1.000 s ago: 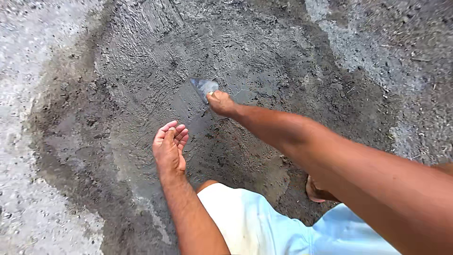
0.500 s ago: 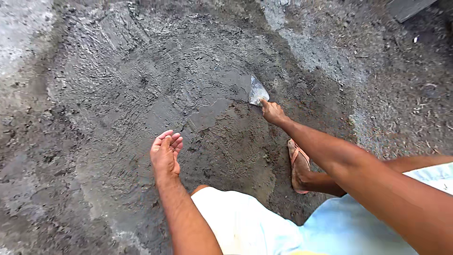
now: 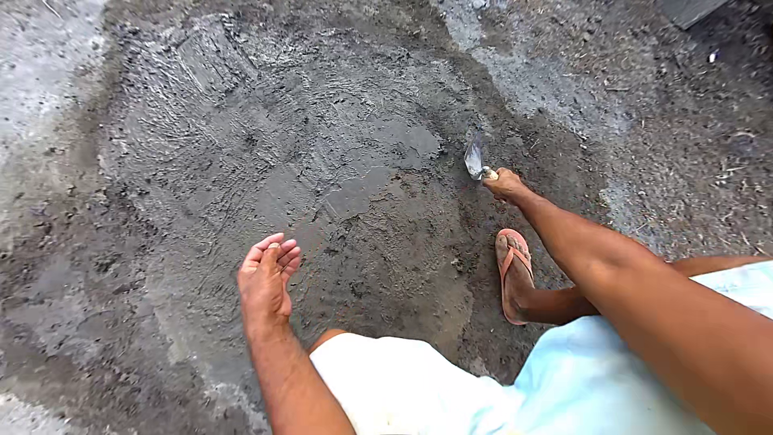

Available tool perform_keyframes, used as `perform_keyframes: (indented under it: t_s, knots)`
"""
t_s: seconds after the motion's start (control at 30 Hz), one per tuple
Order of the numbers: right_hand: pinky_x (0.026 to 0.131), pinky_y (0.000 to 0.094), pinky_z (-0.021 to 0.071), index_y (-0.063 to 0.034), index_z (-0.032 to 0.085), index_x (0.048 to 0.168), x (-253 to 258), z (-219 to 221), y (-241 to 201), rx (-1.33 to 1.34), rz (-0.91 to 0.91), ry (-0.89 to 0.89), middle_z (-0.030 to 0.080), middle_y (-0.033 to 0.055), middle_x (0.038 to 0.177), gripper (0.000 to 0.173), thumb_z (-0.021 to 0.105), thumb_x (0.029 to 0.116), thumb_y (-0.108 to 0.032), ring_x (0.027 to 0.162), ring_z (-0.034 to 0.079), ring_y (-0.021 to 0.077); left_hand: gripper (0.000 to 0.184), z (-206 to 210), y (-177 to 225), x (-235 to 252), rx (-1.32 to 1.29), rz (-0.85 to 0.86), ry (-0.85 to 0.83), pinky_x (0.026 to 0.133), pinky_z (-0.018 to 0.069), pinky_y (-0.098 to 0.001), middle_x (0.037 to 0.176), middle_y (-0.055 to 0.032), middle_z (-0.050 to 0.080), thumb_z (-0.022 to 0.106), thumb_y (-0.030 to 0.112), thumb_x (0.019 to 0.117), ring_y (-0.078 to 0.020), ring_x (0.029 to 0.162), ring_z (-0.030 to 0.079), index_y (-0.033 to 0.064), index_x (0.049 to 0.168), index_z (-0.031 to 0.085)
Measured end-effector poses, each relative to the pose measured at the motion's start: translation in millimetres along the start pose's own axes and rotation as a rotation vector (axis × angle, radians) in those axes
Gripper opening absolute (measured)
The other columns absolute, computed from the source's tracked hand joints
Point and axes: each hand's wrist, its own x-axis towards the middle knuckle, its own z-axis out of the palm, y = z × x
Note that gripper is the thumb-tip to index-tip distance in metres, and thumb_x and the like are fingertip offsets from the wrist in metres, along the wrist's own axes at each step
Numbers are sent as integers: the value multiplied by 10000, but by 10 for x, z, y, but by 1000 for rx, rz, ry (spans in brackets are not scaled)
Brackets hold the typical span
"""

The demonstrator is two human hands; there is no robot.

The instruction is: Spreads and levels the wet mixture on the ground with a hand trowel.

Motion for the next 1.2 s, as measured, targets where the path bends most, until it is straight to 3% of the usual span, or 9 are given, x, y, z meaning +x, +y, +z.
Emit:
perform_keyframes:
  t_s: [0.07,0.2,0.3,0.43,0.57,0.73,0.97,1.13,1.2]
  knots:
    - [904,670,509,56,549,1341,43,128,-196,-99,-22,17,627,337,1218,516,710,934,-216,1088,645,493,232,-221,-9,-32,6,7,43,766,612,-318,973,-101,729,456,142,1099,-183,848,733,34,1239,606]
    - [878,685,507,37,559,1332,-17,223,-756,-228,-156,-57,619,338,1224,472,697,916,-138,1087,639,495,233,-494,-12,-108,-11,17,99,746,619,-308,953,-82,728,443,141,1102,-171,828,735,31,1229,604]
    - [921,721,492,3,544,1376,-137,426,-1057,-392,-277,-79,625,332,1253,547,729,876,-122,1172,616,516,226,-534,6,-122,-47,26,112,745,619,-297,947,-70,731,443,136,1101,-159,820,735,37,1229,602]
    - [875,741,498,-34,574,1353,-525,679,-1023,-520,-415,-195,656,325,1176,538,745,847,-98,1113,635,530,219,-416,-10,-1,-63,13,77,740,618,-307,940,-88,725,454,129,1097,-170,815,734,28,1226,599]
    - [828,689,532,-99,564,1350,-851,885,-734,-584,-476,-269,697,248,1107,492,715,882,-103,1042,678,473,208,-70,-38,123,-127,-30,35,739,609,-307,940,-92,718,457,124,1095,-172,812,725,33,1221,597]
    - [839,695,527,-98,568,1354,-826,555,-469,-488,-383,-215,692,259,1121,468,689,902,-124,1044,678,472,212,294,-37,143,-143,-27,-83,759,611,-315,960,-82,729,471,150,1099,-170,826,731,55,1214,622]
    - [877,684,505,-37,672,1176,-540,4,-381,-575,-304,-192,692,255,1105,322,742,884,-153,1071,658,462,206,591,-60,180,-134,-34,-146,777,611,-319,983,-70,732,486,163,1093,-167,854,732,73,1212,629]
    - [841,670,517,-30,683,1144,-368,-85,-458,-606,-276,-231,693,259,1065,284,738,889,-143,1007,676,452,208,683,-68,173,-117,-39,-132,776,610,-316,986,-76,730,484,148,1093,-167,849,731,65,1221,626]
    - [795,620,549,-35,662,1204,-300,-174,-460,-582,-243,-287,695,249,1044,313,726,912,-129,916,693,415,205,693,-57,166,-114,-39,-117,763,610,-305,972,-70,733,485,146,1092,-158,835,732,68,1212,631]
